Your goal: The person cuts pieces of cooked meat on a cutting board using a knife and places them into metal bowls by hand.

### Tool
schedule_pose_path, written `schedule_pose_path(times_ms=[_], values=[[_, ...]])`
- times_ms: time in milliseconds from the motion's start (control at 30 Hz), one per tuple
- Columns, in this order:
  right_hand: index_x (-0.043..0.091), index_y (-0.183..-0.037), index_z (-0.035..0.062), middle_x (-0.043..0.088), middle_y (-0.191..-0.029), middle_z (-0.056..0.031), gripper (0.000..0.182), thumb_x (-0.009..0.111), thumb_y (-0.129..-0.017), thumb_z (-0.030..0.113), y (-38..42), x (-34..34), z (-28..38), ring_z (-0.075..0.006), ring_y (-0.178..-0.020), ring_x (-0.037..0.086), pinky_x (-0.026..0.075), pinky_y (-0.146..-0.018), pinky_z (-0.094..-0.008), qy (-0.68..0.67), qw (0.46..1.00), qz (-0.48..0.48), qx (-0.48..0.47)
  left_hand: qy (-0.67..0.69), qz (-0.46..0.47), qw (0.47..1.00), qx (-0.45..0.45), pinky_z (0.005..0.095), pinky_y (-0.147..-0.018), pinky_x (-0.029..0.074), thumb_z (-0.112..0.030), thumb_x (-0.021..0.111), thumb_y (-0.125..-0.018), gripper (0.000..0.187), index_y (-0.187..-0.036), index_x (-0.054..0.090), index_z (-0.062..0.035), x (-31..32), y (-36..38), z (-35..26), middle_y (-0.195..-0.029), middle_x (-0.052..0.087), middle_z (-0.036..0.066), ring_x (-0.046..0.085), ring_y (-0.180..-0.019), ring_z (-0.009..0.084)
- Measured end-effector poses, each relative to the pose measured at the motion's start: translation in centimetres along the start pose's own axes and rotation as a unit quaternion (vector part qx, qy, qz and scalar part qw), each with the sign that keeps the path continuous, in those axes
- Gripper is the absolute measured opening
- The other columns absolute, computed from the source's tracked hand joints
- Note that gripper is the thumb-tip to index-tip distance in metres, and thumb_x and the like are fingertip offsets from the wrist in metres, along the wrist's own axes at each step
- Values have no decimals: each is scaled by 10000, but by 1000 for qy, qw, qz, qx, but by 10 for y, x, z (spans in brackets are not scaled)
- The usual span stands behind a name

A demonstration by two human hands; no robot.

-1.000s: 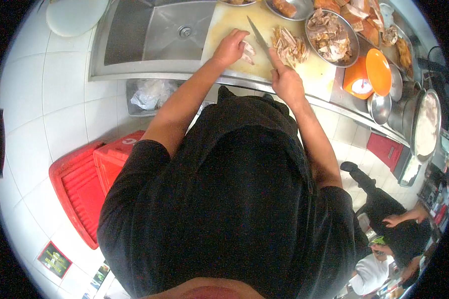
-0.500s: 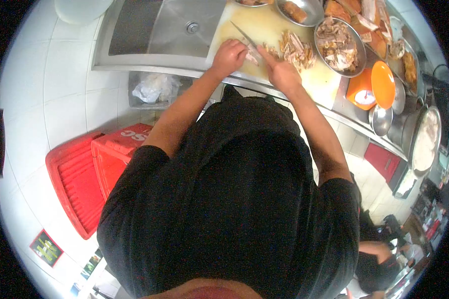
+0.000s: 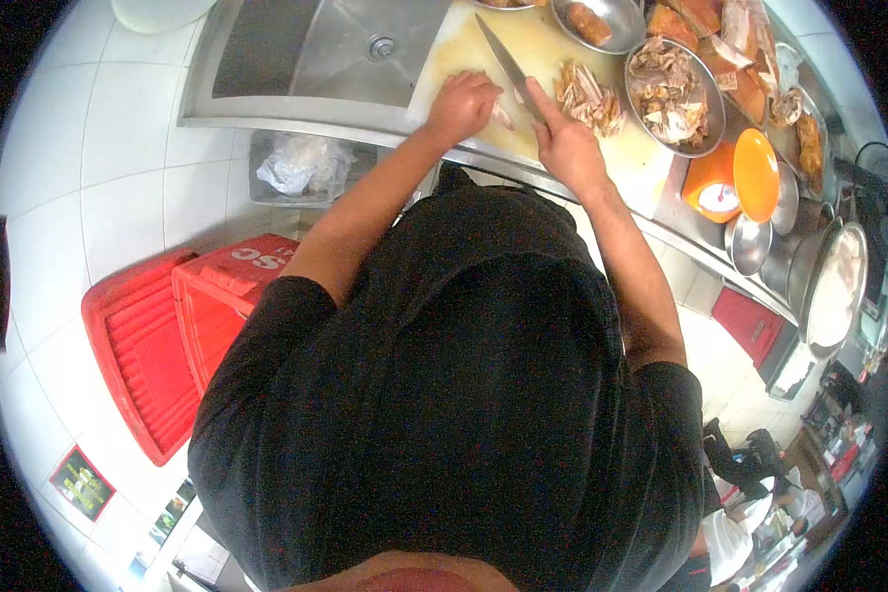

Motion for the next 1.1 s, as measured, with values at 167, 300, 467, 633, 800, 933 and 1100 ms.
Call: schedule_pose_path(times_ms=[167,300,467,633,800,933,1100], values=[[392,-1595,297,696,-1193,-270,690,639,-979,109,0,-12,18,-449,-1020,700,582,-852,-500,-17,998,-3,58,44,-69,997,14,474,-922,506,-100,696,-841,165,-1001,734,-77,-1,7,3,-1006,692,130,649,-1017,356],[391,-1595,277,721,-928,-267,663,614,-986,137,0,-26,29,-431,-795,716,570,-733,-523,-22,995,-91,25,69,-53,996,20,454,-910,492,-126,701,-826,165,-982,740,-94,-8,10,-4,-1031,667,111,641,-1045,326],[414,-1583,269,724,-977,-278,666,616,-967,115,16,-31,24,-429,-836,720,568,-759,-527,7,996,-42,81,63,-61,996,27,460,-892,493,-96,715,-787,187,-974,724,-92,-11,-16,-11,-1018,659,100,641,-986,329],[427,-1577,290,727,-977,-267,674,614,-948,133,18,-10,4,-425,-924,715,561,-849,-537,102,986,62,119,58,-11,998,20,464,-870,490,-83,708,-779,184,-962,721,-92,10,-27,-1,-965,655,98,632,-949,331],[414,-1584,285,718,-933,-273,674,613,-956,141,13,2,2,-440,-849,710,559,-801,-547,70,992,56,84,65,-9,998,14,470,-862,507,-65,715,-777,167,-944,712,-70,12,-17,-1,-927,659,115,635,-956,355],[403,-1588,268,710,-925,-281,664,605,-968,143,14,-4,14,-443,-831,709,567,-767,-535,46,997,-5,63,71,-27,997,20,487,-825,506,-55,688,-783,113,-895,702,-59,11,-15,-1,-875,643,136,629,-897,376],[383,-1595,202,703,-921,-295,659,596,-975,141,8,7,26,-455,-801,704,569,-733,-536,31,998,-58,22,84,-48,995,4,504,-788,501,-60,665,-792,87,-874,692,-51,2,-10,1,-836,625,159,622,-840,396]])
Point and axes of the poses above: each hand's wrist, its own y-axis away from the middle knuckle, its own x-axis out of the palm, z = x × y, the point moved 4 cm from there along -y, towards the middle knuckle
